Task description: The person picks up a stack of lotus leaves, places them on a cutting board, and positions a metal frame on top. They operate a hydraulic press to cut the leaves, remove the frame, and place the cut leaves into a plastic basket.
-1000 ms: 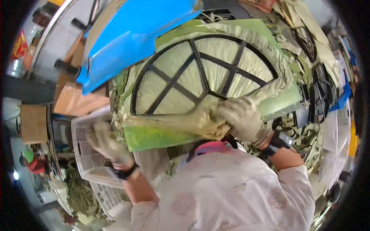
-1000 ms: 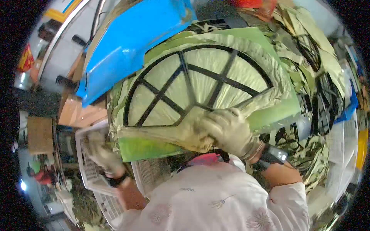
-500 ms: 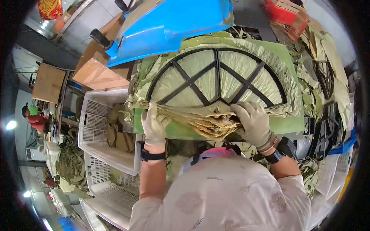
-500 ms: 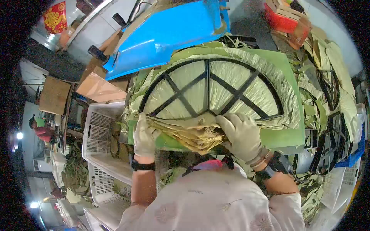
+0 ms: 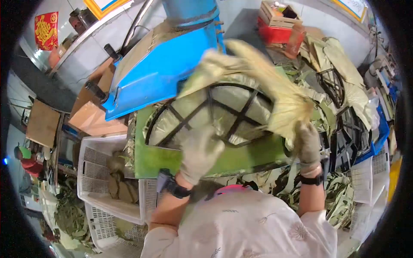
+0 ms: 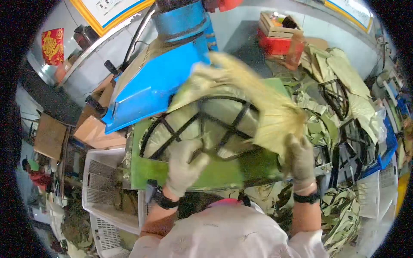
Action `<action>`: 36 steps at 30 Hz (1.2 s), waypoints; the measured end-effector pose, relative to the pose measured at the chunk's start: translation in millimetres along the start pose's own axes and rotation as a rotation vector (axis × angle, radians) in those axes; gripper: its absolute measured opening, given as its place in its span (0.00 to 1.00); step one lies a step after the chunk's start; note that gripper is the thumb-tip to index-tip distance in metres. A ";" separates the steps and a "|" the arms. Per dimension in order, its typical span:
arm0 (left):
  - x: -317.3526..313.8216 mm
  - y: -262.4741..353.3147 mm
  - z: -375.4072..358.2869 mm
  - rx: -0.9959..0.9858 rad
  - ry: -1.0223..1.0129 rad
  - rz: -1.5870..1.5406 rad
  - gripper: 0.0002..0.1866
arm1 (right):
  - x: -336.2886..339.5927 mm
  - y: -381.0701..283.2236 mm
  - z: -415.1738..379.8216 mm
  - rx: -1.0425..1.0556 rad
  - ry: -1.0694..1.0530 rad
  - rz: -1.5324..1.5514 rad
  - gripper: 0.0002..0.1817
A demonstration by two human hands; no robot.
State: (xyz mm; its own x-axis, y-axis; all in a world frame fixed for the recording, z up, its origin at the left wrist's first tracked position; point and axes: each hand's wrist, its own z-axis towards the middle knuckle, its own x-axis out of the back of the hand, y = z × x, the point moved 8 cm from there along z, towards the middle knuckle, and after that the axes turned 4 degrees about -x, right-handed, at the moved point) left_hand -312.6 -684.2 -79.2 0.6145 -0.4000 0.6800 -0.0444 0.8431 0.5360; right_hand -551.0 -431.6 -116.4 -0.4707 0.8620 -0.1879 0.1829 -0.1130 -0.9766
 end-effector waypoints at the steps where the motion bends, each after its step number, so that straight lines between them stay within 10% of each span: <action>1: -10.4 3.8 0.2 -0.013 0.010 -0.020 0.19 | 43.3 -3.3 -4.3 0.091 0.095 0.039 0.20; 8: -56.8 18.6 1.0 -0.221 -0.159 0.387 0.22 | 373.8 -38.8 -137.3 0.154 0.660 0.547 0.40; 11: -64.6 16.7 -3.2 -0.257 -0.195 0.427 0.21 | 578.7 -50.2 -282.1 0.302 1.346 -0.188 0.33; 15: -64.5 15.4 0.7 -0.224 -0.242 0.375 0.15 | 543.0 -49.9 -319.7 0.251 1.751 -0.830 0.23; 22: -56.8 35.9 -41.2 -0.264 -0.263 0.293 0.15 | 184.6 -17.5 -92.5 0.392 0.741 -0.439 0.14; 27: -55.5 40.5 -44.7 -0.321 -0.272 0.327 0.18 | -14.6 -46.9 -0.6 0.624 0.152 -1.048 0.20; 36: -64.2 35.8 -53.6 -0.413 -0.174 0.415 0.23 | -89.5 25.6 147.6 0.320 -0.145 -1.660 0.26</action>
State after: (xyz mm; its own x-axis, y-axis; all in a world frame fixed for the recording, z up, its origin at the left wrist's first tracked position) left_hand -311.4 -609.0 -130.4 0.4725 -0.0320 0.8808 0.0781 0.9969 -0.0057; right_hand -631.6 -584.5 -140.1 -0.0343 0.0982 0.9946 -0.7127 0.6952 -0.0932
